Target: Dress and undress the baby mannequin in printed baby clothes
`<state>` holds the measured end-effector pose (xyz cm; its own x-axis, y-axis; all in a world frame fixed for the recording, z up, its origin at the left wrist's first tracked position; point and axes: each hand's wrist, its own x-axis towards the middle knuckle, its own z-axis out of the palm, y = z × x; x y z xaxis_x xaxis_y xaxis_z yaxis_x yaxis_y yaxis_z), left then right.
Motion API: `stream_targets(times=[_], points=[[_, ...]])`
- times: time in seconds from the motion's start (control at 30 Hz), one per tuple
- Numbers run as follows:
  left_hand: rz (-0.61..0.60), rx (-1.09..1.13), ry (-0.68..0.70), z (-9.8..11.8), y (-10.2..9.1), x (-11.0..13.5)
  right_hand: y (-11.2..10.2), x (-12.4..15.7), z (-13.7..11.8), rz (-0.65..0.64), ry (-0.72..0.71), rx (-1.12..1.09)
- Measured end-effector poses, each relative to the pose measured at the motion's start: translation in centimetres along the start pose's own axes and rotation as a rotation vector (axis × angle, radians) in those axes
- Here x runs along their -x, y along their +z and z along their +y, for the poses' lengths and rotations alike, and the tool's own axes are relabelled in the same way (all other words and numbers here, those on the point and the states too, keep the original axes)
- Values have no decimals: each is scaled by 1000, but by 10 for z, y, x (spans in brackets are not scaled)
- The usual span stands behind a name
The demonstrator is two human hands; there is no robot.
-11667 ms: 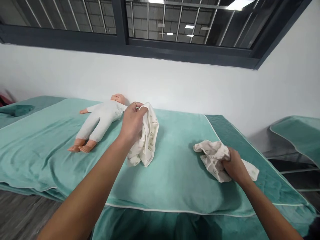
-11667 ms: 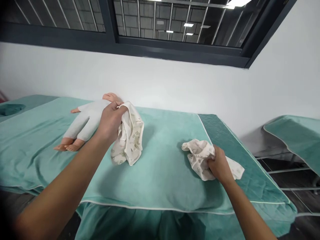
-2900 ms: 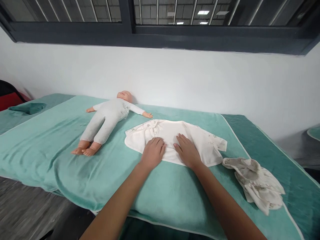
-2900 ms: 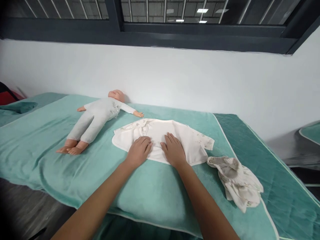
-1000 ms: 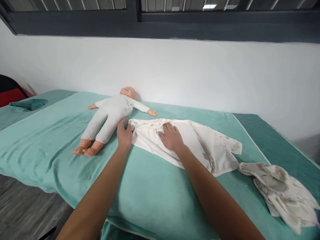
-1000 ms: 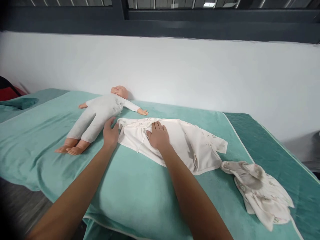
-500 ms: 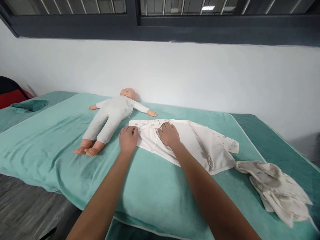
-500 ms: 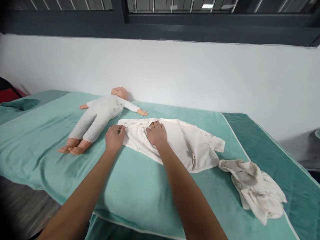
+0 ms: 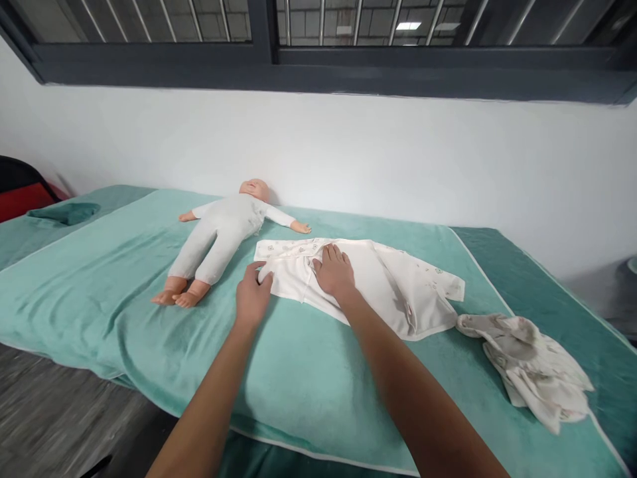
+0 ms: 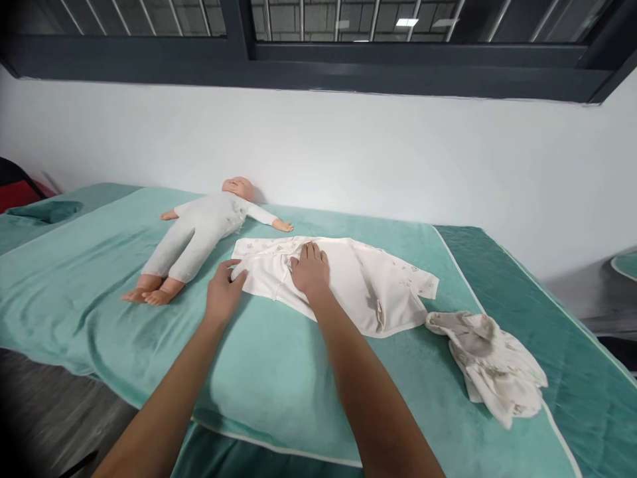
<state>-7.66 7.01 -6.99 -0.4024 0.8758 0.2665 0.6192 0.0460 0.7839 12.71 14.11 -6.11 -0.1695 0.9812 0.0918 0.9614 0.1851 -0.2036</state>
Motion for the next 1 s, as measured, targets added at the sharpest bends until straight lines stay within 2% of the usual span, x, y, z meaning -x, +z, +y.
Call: stream_targets(times=[0.1, 0.23, 0.57, 0.7, 0.87, 1.0], points=[[127, 166, -40, -2, -4, 3, -1, 0, 0, -4, -4, 5], [232, 226, -105, -1, -5, 4, -2, 2, -4, -1, 9, 22], [311, 299, -97, -6, -4, 5, 0, 31, -32, -30, 13, -3], [290, 280, -83, -7, -3, 4, -2, 48, -42, -56, -11, -39], [301, 190, 4, -14, 0, 1, -5, 79, -38, -81, -154, -104], [263, 112, 103, -23, 4, -1, -23, 95, -7, -139, -336, -328]])
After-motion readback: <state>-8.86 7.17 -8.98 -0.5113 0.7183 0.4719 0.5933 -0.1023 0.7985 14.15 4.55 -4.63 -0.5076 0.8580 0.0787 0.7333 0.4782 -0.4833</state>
